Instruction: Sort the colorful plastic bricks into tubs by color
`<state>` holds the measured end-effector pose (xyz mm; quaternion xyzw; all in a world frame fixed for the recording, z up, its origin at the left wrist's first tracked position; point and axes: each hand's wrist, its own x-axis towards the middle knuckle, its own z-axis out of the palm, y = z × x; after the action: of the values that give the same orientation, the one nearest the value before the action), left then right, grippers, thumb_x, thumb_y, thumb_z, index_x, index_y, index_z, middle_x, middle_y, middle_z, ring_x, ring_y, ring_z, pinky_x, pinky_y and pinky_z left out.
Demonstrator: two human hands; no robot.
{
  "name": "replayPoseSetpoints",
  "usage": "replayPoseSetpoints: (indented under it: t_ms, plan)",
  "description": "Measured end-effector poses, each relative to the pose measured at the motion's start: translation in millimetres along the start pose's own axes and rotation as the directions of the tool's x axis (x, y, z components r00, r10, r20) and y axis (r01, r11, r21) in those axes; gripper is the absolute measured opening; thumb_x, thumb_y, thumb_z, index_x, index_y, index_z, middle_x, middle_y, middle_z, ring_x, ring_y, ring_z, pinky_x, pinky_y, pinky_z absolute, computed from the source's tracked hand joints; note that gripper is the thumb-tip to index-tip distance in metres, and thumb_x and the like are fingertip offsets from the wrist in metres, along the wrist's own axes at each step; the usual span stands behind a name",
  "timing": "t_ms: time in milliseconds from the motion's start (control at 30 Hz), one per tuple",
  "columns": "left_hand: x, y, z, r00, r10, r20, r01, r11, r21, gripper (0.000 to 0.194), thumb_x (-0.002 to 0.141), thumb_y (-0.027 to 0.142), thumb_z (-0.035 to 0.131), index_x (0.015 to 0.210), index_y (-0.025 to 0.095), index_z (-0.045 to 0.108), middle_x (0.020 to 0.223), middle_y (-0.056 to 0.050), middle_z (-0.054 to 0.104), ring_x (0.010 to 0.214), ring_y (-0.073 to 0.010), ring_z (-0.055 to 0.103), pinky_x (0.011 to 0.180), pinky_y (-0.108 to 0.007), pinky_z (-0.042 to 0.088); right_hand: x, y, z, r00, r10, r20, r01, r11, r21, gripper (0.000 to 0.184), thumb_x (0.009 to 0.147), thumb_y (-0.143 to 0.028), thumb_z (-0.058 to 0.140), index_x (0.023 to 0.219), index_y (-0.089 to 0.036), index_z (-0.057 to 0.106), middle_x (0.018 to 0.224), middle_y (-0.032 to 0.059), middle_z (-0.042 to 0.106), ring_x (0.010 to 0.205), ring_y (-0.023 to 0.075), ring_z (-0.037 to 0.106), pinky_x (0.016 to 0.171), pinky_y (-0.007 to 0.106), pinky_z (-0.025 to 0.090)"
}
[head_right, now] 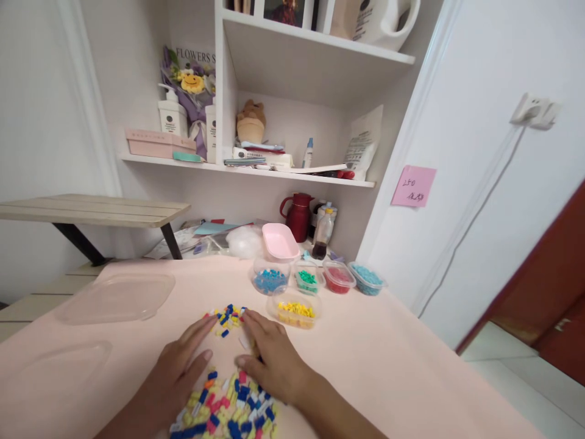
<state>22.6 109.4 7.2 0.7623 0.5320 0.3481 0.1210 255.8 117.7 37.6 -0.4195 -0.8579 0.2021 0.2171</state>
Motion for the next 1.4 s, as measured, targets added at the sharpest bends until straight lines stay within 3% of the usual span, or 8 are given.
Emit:
replayPoseSetpoints:
  t_ms: [267, 367, 500, 667, 833, 967, 1167, 1400]
  plan:
    - [-2, -1, 5.4, 0.992, 0.12, 0.046, -0.125, 0.984, 0.13, 0.036, 0.09, 0.03, 0.043, 0.116, 0.035, 0.068, 0.126, -0.003, 0.066, 0.122, -0.0229, 0.056, 0.101, -0.046, 0.044, 4, -1, -3, 0.984, -0.137, -0.11, 0.145, 0.987, 0.069, 0.034, 0.097, -0.039, 0.045, 0.124, -0.027, 0.061, 0.132, 0.0068, 0.059, 0.125, 0.0219, 0.051, 0.108, 0.042, 0.036]
    - [-1, -3, 5.8, 0.998, 0.027, -0.05, -0.021, 0.994, 0.108, 0.04, 0.091, 0.03, 0.038, 0.117, 0.033, 0.068, 0.131, -0.005, 0.062, 0.121, -0.0234, 0.056, 0.098, -0.046, 0.046, 4, 1, -4, 0.984, -0.098, -0.149, 0.106, 0.993, 0.05, 0.045, 0.095, -0.041, 0.047, 0.138, -0.027, 0.048, 0.142, 0.0091, 0.05, 0.131, 0.0234, 0.044, 0.109, 0.044, 0.035]
    - [-3, -5, 8.6, 1.0, 0.016, 0.007, -0.017, 0.98, 0.2, 0.044, 0.088, 0.026, 0.042, 0.126, 0.033, 0.062, 0.137, -0.005, 0.057, 0.128, -0.0261, 0.049, 0.103, -0.051, 0.04, 4, -1, -2, 0.996, -0.088, 0.014, 0.089, 0.993, -0.074, 0.068, 0.09, -0.046, 0.054, 0.15, -0.026, 0.028, 0.153, 0.0105, 0.035, 0.14, 0.0288, 0.03, 0.112, 0.05, 0.026]
    - [-6, -5, 9.0, 0.999, 0.018, 0.047, -0.029, 0.97, 0.242, 0.045, 0.088, 0.025, 0.041, 0.128, 0.033, 0.06, 0.138, -0.005, 0.056, 0.129, -0.026, 0.047, 0.104, -0.051, 0.038, 3, -5, -4, 0.988, -0.155, -0.027, 0.156, 0.986, 0.053, 0.036, 0.096, -0.04, 0.046, 0.127, -0.029, 0.059, 0.125, 0.0045, 0.064, 0.127, 0.0242, 0.048, 0.108, 0.044, 0.034]
    - [-6, -9, 9.9, 1.0, 0.017, 0.023, -0.022, 0.971, 0.238, 0.046, 0.089, 0.025, 0.039, 0.129, 0.034, 0.059, 0.139, -0.005, 0.055, 0.129, -0.0255, 0.048, 0.103, -0.05, 0.039, 2, 2, 1, 0.976, -0.042, -0.215, 0.069, 0.991, 0.117, 0.035, 0.096, -0.037, 0.045, 0.126, -0.027, 0.061, 0.129, 0.0079, 0.06, 0.121, 0.0222, 0.052, 0.104, 0.042, 0.04]
    - [-6, -10, 10.9, 0.996, 0.077, 0.039, -0.083, 0.976, 0.202, 0.046, 0.087, 0.022, 0.04, 0.126, 0.035, 0.061, 0.136, -0.004, 0.058, 0.127, -0.0243, 0.05, 0.104, -0.05, 0.038, 1, 0, 4, 0.985, -0.102, -0.14, 0.105, 0.994, 0.016, 0.036, 0.094, -0.038, 0.05, 0.127, -0.028, 0.059, 0.132, 0.0075, 0.059, 0.124, 0.024, 0.05, 0.106, 0.044, 0.037]
    - [-2, 0, 3.3, 0.997, 0.064, 0.045, -0.066, 0.997, 0.044, 0.038, 0.084, 0.019, 0.041, 0.098, 0.032, 0.074, 0.126, -0.004, 0.065, 0.117, -0.0237, 0.058, 0.101, -0.048, 0.042, 0, -10, 0, 0.982, -0.145, -0.123, 0.163, 0.975, 0.152, 0.03, 0.099, -0.031, 0.041, 0.1, -0.023, 0.07, 0.095, 0.0042, 0.072, 0.091, 0.0166, 0.063, 0.089, 0.032, 0.048]
    - [4, 12, -10.8, 0.997, -0.061, -0.052, 0.054, 0.992, -0.111, 0.035, 0.083, 0.022, 0.04, 0.09, 0.025, 0.074, 0.109, -0.007, 0.068, 0.104, -0.0213, 0.064, 0.091, -0.038, 0.051, -3, -4, 5, 0.977, -0.154, -0.145, 0.155, 0.988, -0.007, 0.031, 0.096, -0.029, 0.043, 0.12, -0.029, 0.063, 0.133, 0.0055, 0.057, 0.123, 0.0208, 0.051, 0.103, 0.039, 0.041]
